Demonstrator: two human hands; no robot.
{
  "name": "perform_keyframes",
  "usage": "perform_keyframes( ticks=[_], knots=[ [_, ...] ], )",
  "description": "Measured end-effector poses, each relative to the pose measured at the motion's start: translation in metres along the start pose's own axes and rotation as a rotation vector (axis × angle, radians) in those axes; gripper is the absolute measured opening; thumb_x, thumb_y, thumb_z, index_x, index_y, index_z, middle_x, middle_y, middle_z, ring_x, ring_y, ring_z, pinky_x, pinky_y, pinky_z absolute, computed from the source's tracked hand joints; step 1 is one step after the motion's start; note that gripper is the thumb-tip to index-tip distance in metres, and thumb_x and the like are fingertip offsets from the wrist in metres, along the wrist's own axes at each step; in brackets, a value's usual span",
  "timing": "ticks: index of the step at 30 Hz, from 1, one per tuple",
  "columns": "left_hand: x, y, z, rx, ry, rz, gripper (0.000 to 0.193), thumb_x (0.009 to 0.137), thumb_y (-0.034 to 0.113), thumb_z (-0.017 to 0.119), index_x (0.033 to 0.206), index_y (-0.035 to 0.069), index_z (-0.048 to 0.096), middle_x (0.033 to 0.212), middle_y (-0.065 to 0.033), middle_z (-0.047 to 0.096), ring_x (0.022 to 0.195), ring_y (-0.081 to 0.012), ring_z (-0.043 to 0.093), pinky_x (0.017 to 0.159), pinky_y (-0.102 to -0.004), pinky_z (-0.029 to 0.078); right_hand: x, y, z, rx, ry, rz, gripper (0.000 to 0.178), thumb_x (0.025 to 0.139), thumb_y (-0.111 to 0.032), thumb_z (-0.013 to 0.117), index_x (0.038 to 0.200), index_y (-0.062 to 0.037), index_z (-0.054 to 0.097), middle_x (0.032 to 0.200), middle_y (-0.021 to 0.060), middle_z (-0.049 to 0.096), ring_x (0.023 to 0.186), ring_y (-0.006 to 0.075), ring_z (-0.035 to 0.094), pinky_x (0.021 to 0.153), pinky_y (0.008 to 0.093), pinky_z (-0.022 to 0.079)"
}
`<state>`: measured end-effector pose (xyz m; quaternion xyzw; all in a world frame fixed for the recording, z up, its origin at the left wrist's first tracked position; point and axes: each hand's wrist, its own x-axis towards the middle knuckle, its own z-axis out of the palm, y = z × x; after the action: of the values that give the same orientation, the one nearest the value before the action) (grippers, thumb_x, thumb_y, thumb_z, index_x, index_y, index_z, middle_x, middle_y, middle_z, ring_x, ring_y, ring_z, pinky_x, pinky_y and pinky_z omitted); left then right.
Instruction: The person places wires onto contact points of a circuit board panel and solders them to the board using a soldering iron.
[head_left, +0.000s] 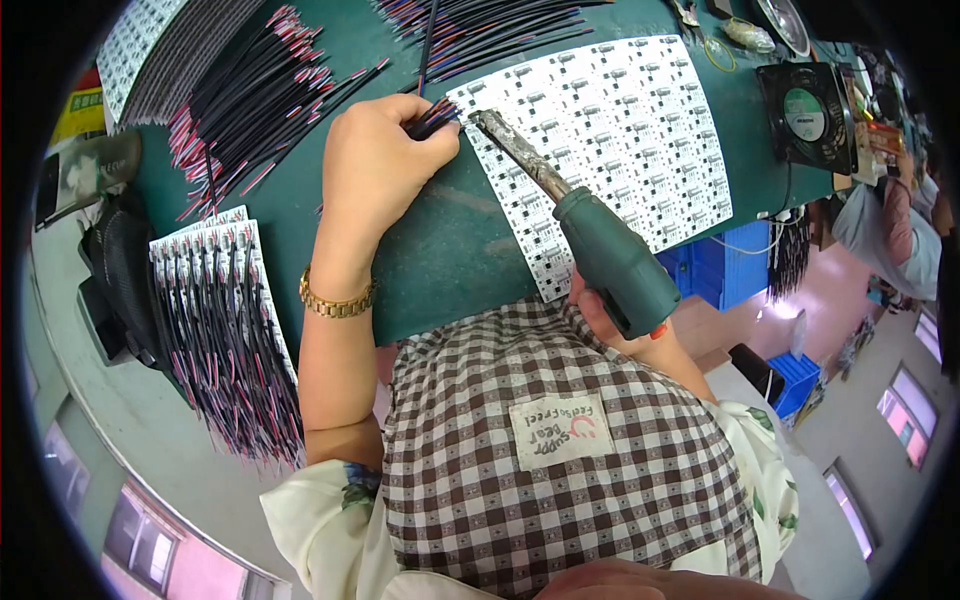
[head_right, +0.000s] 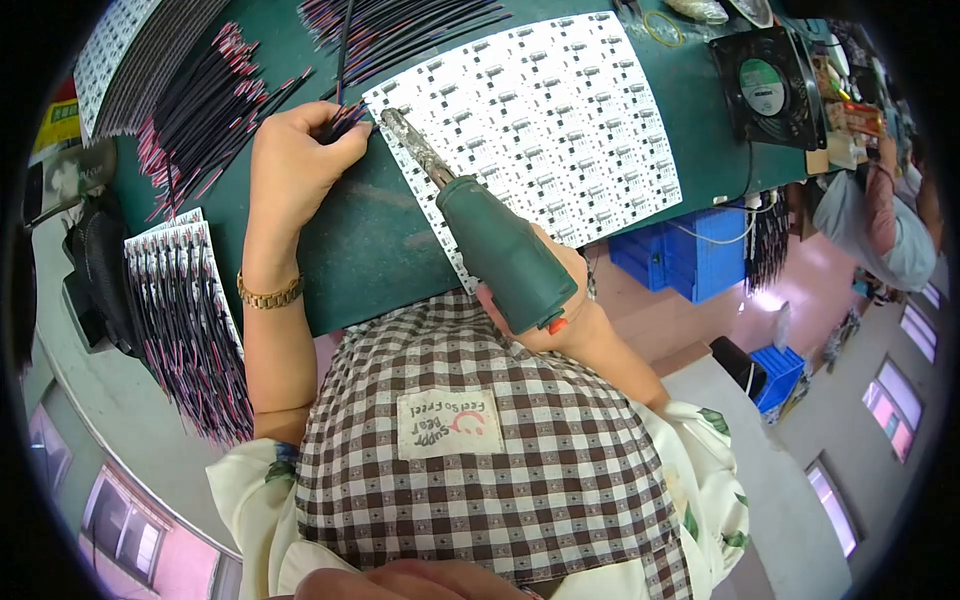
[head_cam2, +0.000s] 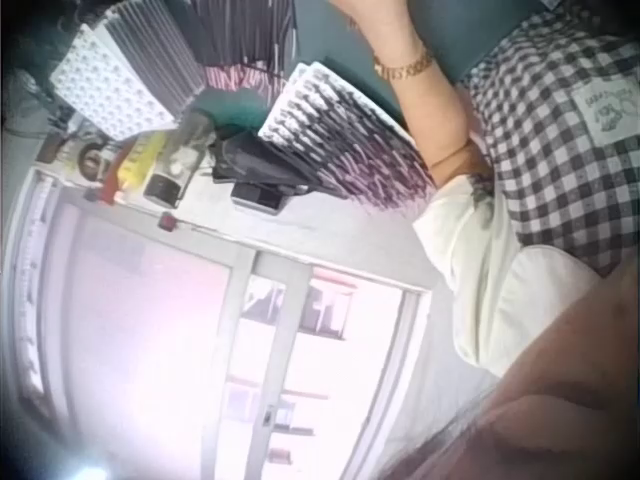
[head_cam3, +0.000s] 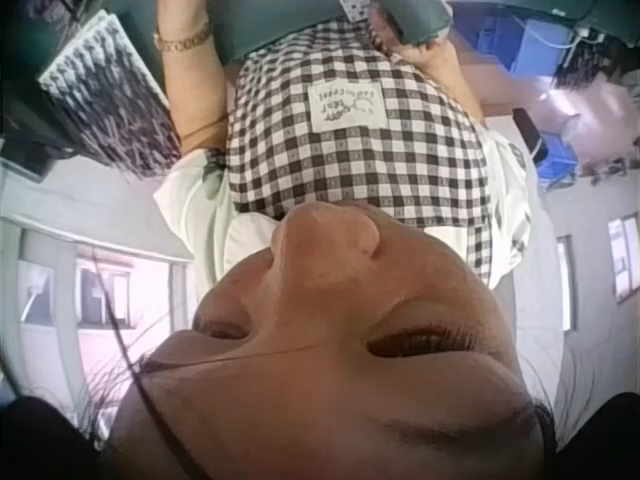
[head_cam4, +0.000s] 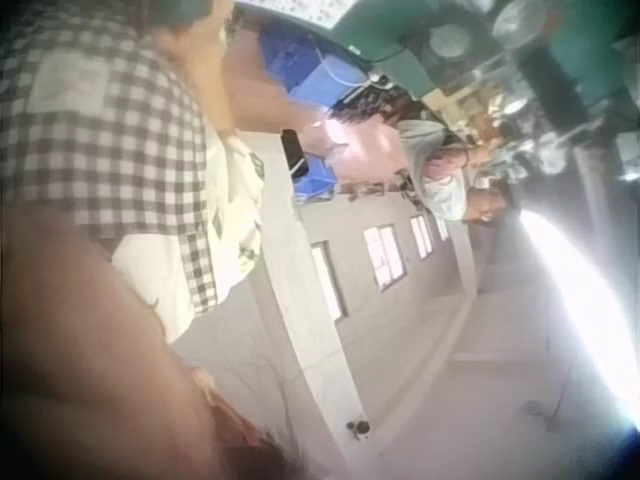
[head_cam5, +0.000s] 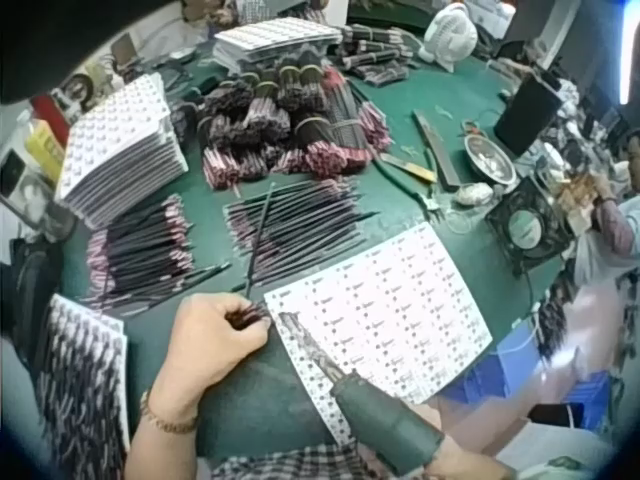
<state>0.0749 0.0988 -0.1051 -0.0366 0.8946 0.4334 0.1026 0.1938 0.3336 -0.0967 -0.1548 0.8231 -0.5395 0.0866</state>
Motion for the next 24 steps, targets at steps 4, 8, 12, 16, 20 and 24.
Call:
perform_keyframes(
  ticks=[4, 8, 12, 16, 20, 24],
  knots=[
    [0.001, 0.002, -0.002, 0.051, 0.000, 0.010, 0.025, 0.068, 0.021, 0.068, 0.080, 0.000, 0.070, 0.063, -0.0116, 0.064, 0.052, -0.0200, 0.058, 0.054, -0.0302, 0.045, -0.001, -0.001, -0.001, 0.007, -0.011, 0.029, 0.024, 0.060, 0.001, 0.068, 0.083, -0.0020, 0.062, 0.088, 0.0132, 0.062, 0.068, 0.0294, 0.060, 0.060, 0.0320, 0.051],
    [0.000, 0.006, -0.003, 0.036, -0.002, 0.009, 0.025, 0.068, 0.021, 0.068, 0.080, -0.001, 0.070, 0.064, -0.0122, 0.064, 0.053, -0.0207, 0.059, 0.055, -0.0308, 0.046, -0.004, 0.003, -0.002, -0.079, -0.028, -0.084, 0.021, 0.060, 0.001, 0.067, 0.080, -0.0013, 0.061, 0.083, 0.0119, 0.062, 0.067, 0.0300, 0.059, 0.059, 0.0327, 0.050],
    [-0.001, 0.002, -0.002, 0.049, 0.022, 0.051, 0.025, 0.068, 0.021, 0.067, 0.080, 0.000, 0.070, 0.062, -0.0128, 0.063, 0.052, -0.0215, 0.059, 0.055, -0.0315, 0.046, -0.014, 0.003, -0.002, 0.105, -0.056, 0.096, 0.022, 0.084, -0.017, 0.056, 0.100, -0.0013, 0.056, 0.076, 0.0061, 0.057, 0.066, 0.0143, 0.053, 0.062, 0.0276, 0.044],
    [0.009, 0.003, 0.000, 0.057, 0.023, 0.039, 0.025, 0.067, 0.022, 0.067, 0.079, 0.000, 0.070, 0.059, -0.0125, 0.061, 0.050, -0.0214, 0.058, 0.055, -0.0318, 0.046, -0.019, 0.010, -0.007, 0.225, -0.025, 0.229, 0.049, 0.082, -0.031, 0.066, 0.118, -0.0019, 0.050, 0.078, 0.0070, 0.056, 0.070, 0.0164, 0.054, 0.065, 0.0299, 0.044],
    [0.014, -0.002, 0.000, 0.028, -0.013, 0.059, 0.023, 0.066, 0.020, 0.066, 0.076, -0.001, 0.068, 0.053, -0.0116, 0.057, 0.046, -0.0203, 0.055, 0.052, -0.0311, 0.045, -0.019, 0.012, -0.007, 0.295, 0.022, 0.257, 0.042, 0.077, -0.028, 0.070, 0.107, -0.0032, 0.056, 0.078, 0.0069, 0.061, 0.070, 0.0178, 0.060, 0.064, 0.0299, 0.048],
    [0.026, -0.001, -0.009, 0.008, -0.135, 0.059, 0.021, 0.066, 0.019, 0.066, 0.070, -0.002, 0.065, 0.050, -0.0093, 0.056, 0.043, -0.0151, 0.052, 0.048, -0.0284, 0.043, -0.014, 0.010, -0.003, 0.339, 0.079, 0.187, 0.014, 0.075, -0.007, 0.066, 0.088, -0.0021, 0.064, 0.076, 0.0073, 0.066, 0.065, 0.0169, 0.064, 0.060, 0.0276, 0.051]
  ],
)
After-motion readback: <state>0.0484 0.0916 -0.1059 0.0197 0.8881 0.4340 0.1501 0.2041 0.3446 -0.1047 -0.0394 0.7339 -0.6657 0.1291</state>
